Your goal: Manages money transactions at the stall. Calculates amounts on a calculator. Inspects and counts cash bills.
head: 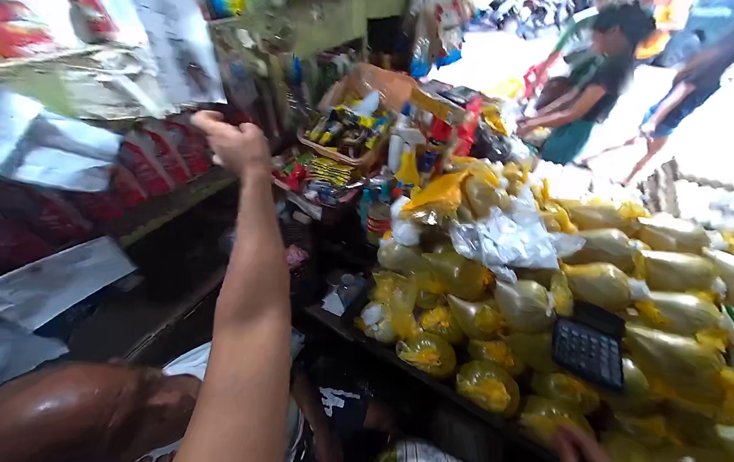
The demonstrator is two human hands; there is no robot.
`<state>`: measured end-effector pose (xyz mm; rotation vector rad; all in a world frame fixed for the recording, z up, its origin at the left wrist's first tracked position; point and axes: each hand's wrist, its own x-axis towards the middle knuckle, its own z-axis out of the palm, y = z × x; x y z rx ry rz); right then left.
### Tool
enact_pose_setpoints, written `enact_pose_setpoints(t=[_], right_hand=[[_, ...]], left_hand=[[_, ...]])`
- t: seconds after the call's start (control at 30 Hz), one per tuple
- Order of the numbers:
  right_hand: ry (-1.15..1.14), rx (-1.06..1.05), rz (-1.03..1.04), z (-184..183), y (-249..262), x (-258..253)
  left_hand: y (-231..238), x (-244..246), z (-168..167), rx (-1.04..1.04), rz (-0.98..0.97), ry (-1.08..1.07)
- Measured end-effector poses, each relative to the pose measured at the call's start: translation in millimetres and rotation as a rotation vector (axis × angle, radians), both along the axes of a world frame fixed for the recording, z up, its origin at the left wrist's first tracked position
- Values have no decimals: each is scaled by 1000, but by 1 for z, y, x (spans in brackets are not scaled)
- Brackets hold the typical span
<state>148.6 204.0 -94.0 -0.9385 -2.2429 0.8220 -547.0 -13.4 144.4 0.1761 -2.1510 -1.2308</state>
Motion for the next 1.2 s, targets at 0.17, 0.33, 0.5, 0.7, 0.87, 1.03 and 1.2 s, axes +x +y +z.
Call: enact_pose_setpoints(t=[0.17,0.33,0.5,0.7,0.87,1.03,1.2], right_hand=[[100,281,-261,36,55,-5],[-275,356,-435,35,87,-14],[-404,372,-405,19,102,-43],[-409,418,-398,-2,108,-76],[-405,395,-447,-1,109,-74],[-436,323,-465,1,111,-66],[-361,360,-581,0,103,-58]], left_hand=[[19,99,-100,177,-536,285],[65,295,-202,183,-773,256],[79,397,-297,-102,-1059,104],[83,406,-359,-397,-956,167],[92,403,-375,-541,-858,206],[94,403,-371,-537,-845,212],[92,400,-371,-535,-826,227]])
